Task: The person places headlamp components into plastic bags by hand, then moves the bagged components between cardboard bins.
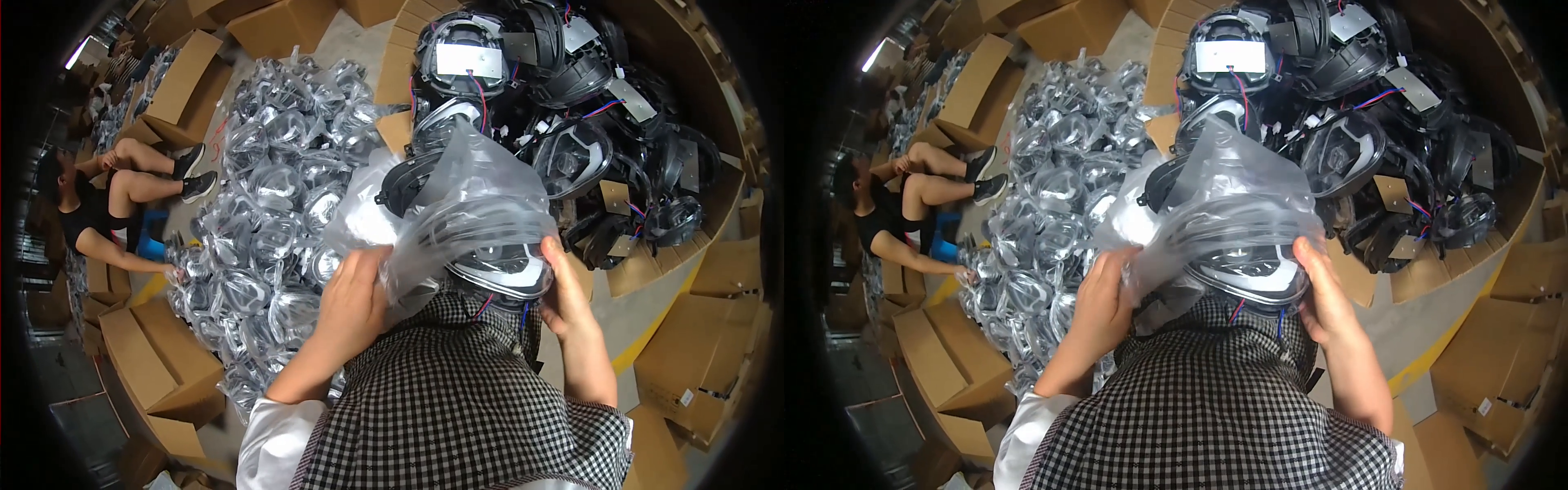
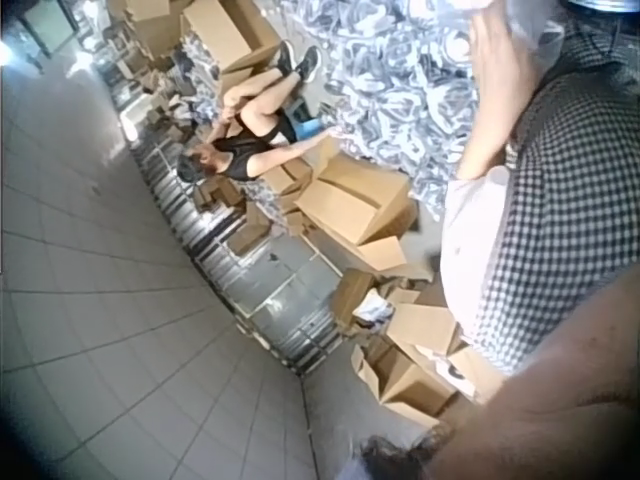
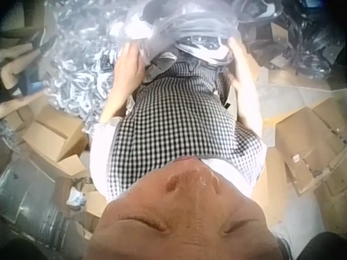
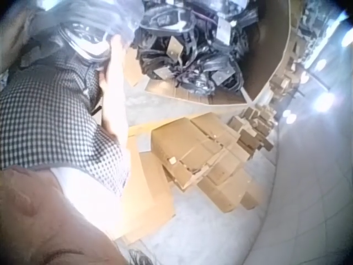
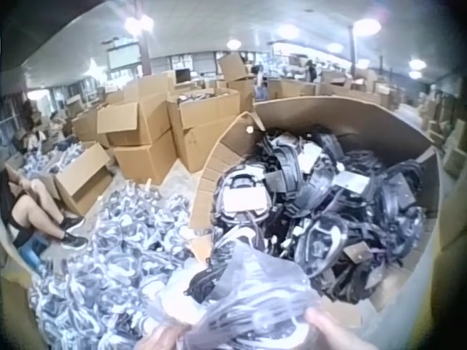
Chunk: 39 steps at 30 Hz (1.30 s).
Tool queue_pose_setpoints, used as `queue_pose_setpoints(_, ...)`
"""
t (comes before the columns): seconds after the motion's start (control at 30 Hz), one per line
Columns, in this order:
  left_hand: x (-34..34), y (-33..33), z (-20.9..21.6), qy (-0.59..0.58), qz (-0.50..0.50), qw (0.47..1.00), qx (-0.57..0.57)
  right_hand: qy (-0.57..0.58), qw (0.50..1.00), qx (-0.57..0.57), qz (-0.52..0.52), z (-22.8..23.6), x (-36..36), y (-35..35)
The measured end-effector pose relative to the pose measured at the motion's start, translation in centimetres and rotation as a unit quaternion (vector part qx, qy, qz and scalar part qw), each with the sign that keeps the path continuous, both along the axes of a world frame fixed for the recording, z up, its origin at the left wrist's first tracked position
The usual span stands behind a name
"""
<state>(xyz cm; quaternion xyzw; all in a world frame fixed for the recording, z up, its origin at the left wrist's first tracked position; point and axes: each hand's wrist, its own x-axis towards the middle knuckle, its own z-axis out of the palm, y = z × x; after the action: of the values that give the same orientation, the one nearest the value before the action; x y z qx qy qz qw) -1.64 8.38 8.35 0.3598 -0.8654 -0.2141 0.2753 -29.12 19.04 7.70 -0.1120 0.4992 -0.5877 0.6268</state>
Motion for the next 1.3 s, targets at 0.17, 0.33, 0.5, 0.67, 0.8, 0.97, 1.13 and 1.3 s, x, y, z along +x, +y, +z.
queue_pose_setpoints(0.17, 3.9, 2.1, 3.9, 0.136, -0.065, 0.958, 0.245, 0.760, 0.601, 0.008, 0.246, 1.7, -0.5, 3.4)
queue_pose_setpoints(0.33, 4.9, 1.4, 5.7, 0.100, 0.018, 0.962, 0.252, 0.856, 0.378, 0.050, 0.348, 4.6, -1.7, 2.5)
queue_pose_setpoints(0.5, 6.1, 1.0, 5.4, 0.149, 0.075, 0.945, 0.280, 0.667, 0.735, -0.071, 0.100, 8.4, -1.4, 1.5)
queue_pose_setpoints(0.67, 6.7, 1.7, 5.9, 0.207, 0.107, 0.924, 0.305, 0.532, 0.782, 0.067, 0.318, -0.8, -1.4, 3.0)
queue_pose_setpoints(0.8, 6.1, 1.9, 5.2, 0.209, 0.135, 0.938, 0.239, 0.157, 0.984, 0.056, 0.061, -3.3, 1.4, 5.3)
queue_pose_setpoints(0.97, 2.8, 3.7, 4.1, 0.285, -0.056, 0.952, 0.096, 0.167, 0.958, -0.209, -0.104, 5.8, 1.9, 1.3)
queue_pose_setpoints(1.13, -2.5, 2.8, 0.1, 0.367, -0.406, 0.603, 0.580, 0.429, 0.788, -0.398, 0.193, 11.4, 9.2, -2.3)
queue_pose_setpoints(1.3, 0.3, 3.9, -0.8, 0.510, -0.074, 0.450, 0.729, 0.542, 0.660, -0.349, 0.385, 8.1, 9.4, -2.1)
